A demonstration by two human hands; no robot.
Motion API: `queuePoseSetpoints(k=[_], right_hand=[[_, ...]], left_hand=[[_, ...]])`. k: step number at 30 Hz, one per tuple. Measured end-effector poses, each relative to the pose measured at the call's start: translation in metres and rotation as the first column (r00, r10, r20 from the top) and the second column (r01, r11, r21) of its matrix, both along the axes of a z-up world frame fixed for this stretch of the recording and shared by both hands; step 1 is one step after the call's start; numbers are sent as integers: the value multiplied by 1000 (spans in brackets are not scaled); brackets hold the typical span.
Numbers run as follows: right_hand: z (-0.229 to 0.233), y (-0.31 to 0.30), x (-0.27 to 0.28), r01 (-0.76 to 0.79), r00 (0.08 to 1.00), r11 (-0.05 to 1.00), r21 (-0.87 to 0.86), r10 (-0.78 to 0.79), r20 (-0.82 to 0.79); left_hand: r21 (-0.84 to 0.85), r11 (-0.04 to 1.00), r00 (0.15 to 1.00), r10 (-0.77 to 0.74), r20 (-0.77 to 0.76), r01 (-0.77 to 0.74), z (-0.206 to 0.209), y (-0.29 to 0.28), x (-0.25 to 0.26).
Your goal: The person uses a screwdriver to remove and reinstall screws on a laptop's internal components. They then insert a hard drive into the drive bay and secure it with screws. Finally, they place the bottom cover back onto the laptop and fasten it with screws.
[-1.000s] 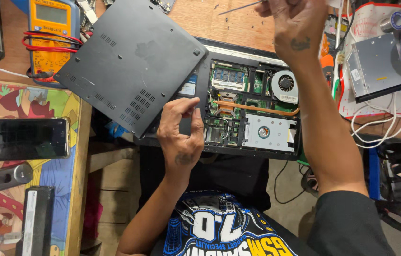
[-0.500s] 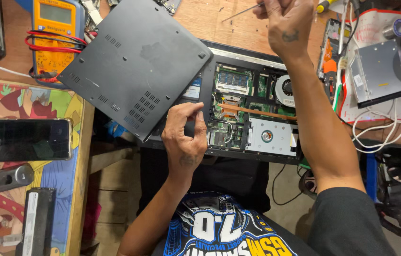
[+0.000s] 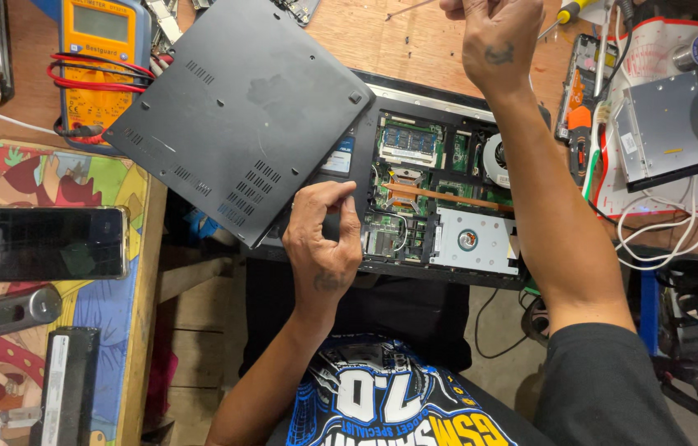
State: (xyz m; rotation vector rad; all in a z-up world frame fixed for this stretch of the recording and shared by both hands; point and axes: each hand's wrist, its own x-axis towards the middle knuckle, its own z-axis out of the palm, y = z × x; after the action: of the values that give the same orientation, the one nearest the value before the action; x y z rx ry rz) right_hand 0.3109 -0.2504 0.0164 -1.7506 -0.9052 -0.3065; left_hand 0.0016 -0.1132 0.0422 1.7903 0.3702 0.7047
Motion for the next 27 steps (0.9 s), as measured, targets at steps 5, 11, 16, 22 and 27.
queuePoseSetpoints(k=[5,11,16,22,27], right_hand=[[13,-2,-11,-33,999,999,18,34,-4],[29,-14,-30,-30,996,998,51,34,-83],[37,-20,-39,5,997,998,69,0,-80],[35,-14,-38,-37,990,993,115,53,-135],[36,-25,-40,21,991,998,56,-14,-136]], left_hand=[[12,1000,1000,0,1,0,-1,0,0],[26,1000,1000,8,2,-8,-1,-1,1],[10,1000,1000,-12,-8,12,1,-2,2],[9,1000,1000,1,-19,-1,2,-3,1],[36,999,1000,9,-26,-8,2,-2,2]])
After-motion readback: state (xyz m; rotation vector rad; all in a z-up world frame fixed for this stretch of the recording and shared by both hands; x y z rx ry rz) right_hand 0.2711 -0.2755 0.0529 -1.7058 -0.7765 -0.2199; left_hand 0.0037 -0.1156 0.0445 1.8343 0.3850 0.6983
